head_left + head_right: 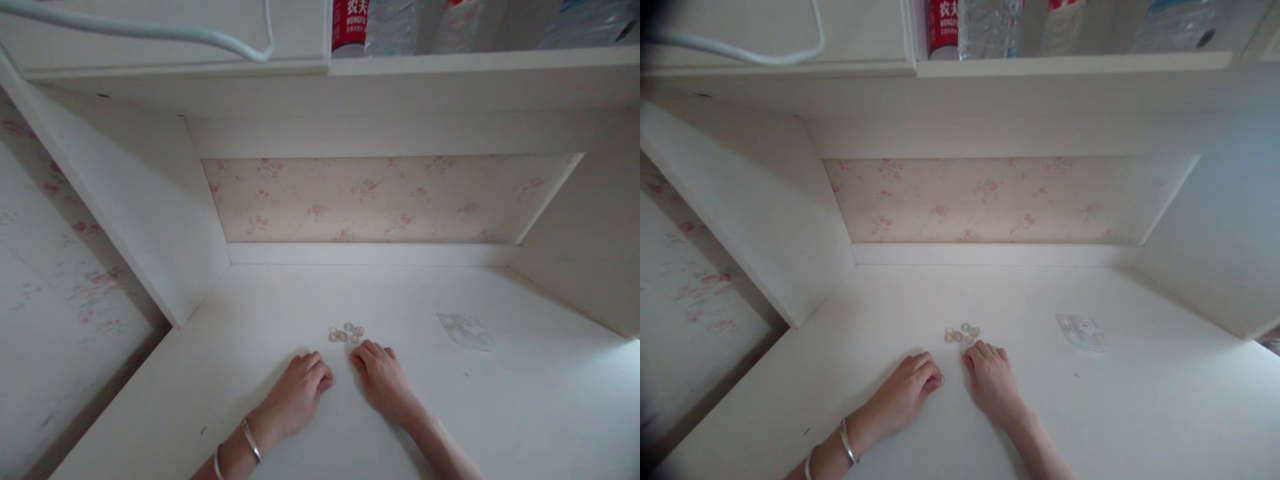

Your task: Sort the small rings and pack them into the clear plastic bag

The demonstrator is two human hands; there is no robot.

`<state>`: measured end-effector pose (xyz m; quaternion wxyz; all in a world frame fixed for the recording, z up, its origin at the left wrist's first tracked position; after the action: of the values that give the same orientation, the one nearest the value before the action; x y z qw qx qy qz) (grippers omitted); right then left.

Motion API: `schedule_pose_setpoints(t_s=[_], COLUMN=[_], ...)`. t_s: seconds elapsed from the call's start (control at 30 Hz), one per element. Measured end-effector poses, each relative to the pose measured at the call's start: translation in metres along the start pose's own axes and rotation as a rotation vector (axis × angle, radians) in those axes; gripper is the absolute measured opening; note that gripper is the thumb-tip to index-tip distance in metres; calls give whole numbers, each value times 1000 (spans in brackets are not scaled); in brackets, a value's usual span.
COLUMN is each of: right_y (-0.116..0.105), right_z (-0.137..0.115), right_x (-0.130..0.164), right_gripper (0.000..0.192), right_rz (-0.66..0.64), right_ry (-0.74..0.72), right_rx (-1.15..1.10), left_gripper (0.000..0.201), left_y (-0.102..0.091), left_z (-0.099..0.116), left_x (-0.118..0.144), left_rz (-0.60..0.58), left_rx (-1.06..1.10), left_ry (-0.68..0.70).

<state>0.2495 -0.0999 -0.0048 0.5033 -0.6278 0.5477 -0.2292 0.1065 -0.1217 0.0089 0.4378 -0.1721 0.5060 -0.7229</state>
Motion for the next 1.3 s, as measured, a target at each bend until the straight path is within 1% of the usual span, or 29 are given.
schedule_pose_setpoints(t_s=[0.07,0.13,0.23,0.33,0.43,0.53,0.67,0.8,0.97,1.07,1.13,1.23,1.3], right_y=[0,-1,-1,0,2,2,0,4,7,1,-7,-20,-29], right_z=[0,-1,-10,-28,-48,-59,-61,-62,-63,-60,-55,-43,-30], right_x=[0,1,2,6,10,12,12,14,14,13,12,10,10], right_gripper=[22,21,21,21,20,20,19,18,19,19,20,23,24], right_rz=[9,19,11,-13,-58,-90,-110,-132,-123,-92,-39,87,187], right_ry=[-18,-39,-87,-146,-210,-236,-233,-244,-252,-239,-201,-99,-6], right_rx=[-15,-45,-129,-207,-224,-230,-237,-215,-211,-262,-296,-350,-404], left_gripper=[14,16,17,16,15,15,15,15,16,18,22,27,27], left_y=[2,0,-7,-11,-9,-5,-2,-2,-3,-5,-6,-8,-9], left_z=[0,-4,-14,-26,-31,-32,-33,-34,-34,-34,-36,-40,-37], left_x=[2,0,-6,-9,-9,-9,-10,-10,-10,-10,-12,-20,-31], left_rz=[-22,-35,-20,16,39,40,39,56,61,58,72,114,130], left_rx=[27,105,269,360,384,388,399,427,417,443,461,419,356], left_ry=[10,-8,-87,-174,-219,-230,-230,-232,-237,-233,-243,-264,-243])
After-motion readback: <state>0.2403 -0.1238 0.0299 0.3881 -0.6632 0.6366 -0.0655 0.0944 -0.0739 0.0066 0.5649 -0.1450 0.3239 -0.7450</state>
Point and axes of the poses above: each hand's wrist, its own x-axis away from the middle knuckle, its own y-axis out of the palm, z = x × y, the point moved 8 cm from there along -x, towards the middle knuckle, and after that the axes turned 3 degrees about -x, right-handed, at the moved point
